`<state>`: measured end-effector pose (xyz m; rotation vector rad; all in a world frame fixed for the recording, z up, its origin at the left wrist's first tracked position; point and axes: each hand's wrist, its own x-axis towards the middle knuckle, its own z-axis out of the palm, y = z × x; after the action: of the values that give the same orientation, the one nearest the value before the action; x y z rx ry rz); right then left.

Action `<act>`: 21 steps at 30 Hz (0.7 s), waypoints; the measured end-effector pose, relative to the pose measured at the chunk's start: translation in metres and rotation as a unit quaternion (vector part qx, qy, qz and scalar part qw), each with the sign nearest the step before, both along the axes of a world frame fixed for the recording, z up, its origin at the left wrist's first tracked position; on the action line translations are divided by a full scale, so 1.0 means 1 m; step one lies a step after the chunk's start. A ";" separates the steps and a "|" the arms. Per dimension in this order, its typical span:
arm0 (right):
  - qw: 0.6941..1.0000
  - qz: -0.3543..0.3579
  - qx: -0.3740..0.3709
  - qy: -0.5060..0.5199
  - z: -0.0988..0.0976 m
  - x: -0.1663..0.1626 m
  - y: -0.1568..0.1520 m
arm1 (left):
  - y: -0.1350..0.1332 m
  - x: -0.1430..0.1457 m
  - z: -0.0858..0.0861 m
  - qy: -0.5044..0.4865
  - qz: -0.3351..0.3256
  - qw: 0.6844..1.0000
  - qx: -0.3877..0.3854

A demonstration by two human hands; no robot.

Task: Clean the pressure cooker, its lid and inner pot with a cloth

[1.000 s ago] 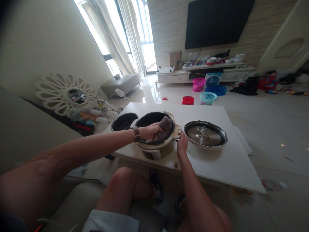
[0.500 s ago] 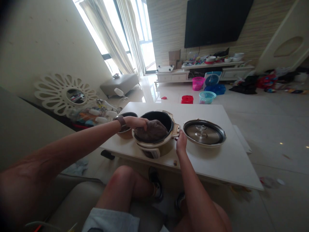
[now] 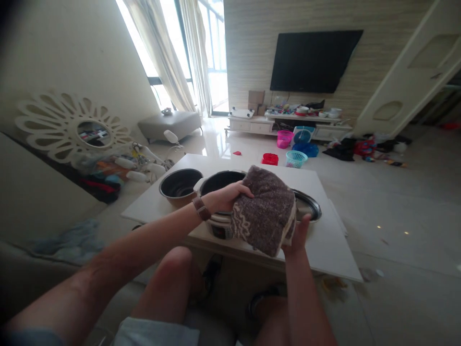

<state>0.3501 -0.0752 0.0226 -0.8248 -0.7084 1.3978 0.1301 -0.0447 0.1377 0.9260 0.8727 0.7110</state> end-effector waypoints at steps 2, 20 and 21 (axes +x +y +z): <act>0.998 0.027 -0.052 0.015 0.003 0.009 -0.020 | -0.007 0.011 -0.015 -0.013 0.018 0.999 0.044; 0.969 -0.042 -0.120 -0.213 0.100 -0.111 0.076 | 0.013 -0.158 -0.158 0.022 0.668 0.730 0.146; 0.963 -0.024 -0.128 -0.238 0.093 -0.132 0.084 | 0.016 -0.158 -0.164 -0.005 0.645 0.754 0.125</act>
<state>0.2182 0.0091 0.1158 -1.4016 -0.8736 1.2720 -0.0279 -0.0291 -0.0258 0.4073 1.4021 2.0627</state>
